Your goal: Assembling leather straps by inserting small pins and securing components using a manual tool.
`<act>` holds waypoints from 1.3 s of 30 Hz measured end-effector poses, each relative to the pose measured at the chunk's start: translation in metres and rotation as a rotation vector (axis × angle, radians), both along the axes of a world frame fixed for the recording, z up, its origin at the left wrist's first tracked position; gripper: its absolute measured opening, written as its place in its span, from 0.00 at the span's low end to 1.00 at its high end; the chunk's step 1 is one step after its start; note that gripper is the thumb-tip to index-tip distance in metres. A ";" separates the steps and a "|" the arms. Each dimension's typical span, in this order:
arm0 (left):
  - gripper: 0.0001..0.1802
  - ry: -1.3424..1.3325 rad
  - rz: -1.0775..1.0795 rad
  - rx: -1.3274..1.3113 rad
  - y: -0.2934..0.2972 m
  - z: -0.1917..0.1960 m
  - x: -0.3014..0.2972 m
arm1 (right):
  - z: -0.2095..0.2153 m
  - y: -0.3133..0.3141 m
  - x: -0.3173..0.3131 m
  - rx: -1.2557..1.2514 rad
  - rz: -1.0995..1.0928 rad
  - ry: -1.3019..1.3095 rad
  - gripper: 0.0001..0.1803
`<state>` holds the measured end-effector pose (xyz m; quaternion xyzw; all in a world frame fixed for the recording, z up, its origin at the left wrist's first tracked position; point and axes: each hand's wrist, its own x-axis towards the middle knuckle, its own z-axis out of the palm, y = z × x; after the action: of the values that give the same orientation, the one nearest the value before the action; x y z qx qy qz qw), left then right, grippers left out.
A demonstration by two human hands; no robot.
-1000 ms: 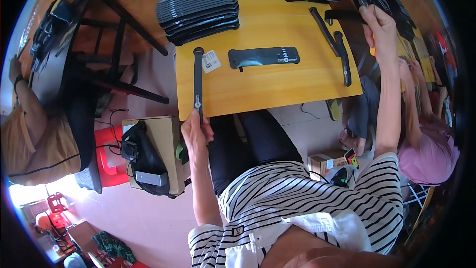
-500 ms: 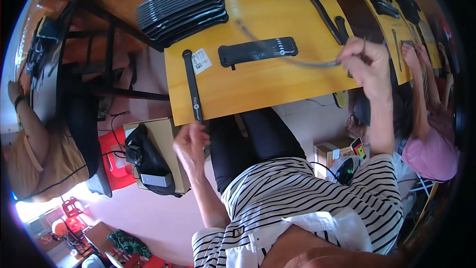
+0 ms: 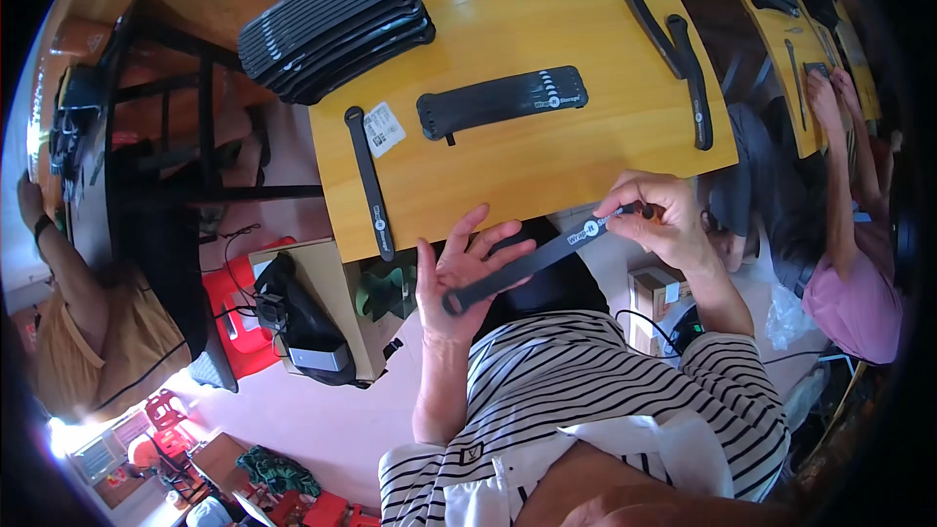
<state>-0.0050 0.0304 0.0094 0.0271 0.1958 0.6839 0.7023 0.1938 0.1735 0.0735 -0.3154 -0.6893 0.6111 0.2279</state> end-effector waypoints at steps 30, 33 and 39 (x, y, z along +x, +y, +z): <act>0.05 1.153 0.311 -0.407 0.093 -0.017 -0.058 | -0.055 0.089 -0.011 -0.208 -0.321 -0.227 0.06; 0.05 1.202 0.353 -0.459 0.097 -0.020 -0.058 | -0.060 0.092 -0.014 -0.244 -0.307 -0.163 0.06; 0.05 1.248 0.387 -0.463 0.102 -0.025 -0.057 | -0.062 0.098 -0.018 -0.165 -0.293 -0.223 0.06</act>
<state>-0.0615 0.1321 -0.0157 0.2295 0.7055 0.5938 0.3114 0.1756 0.2715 0.0113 -0.4956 -0.6046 0.5870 0.2103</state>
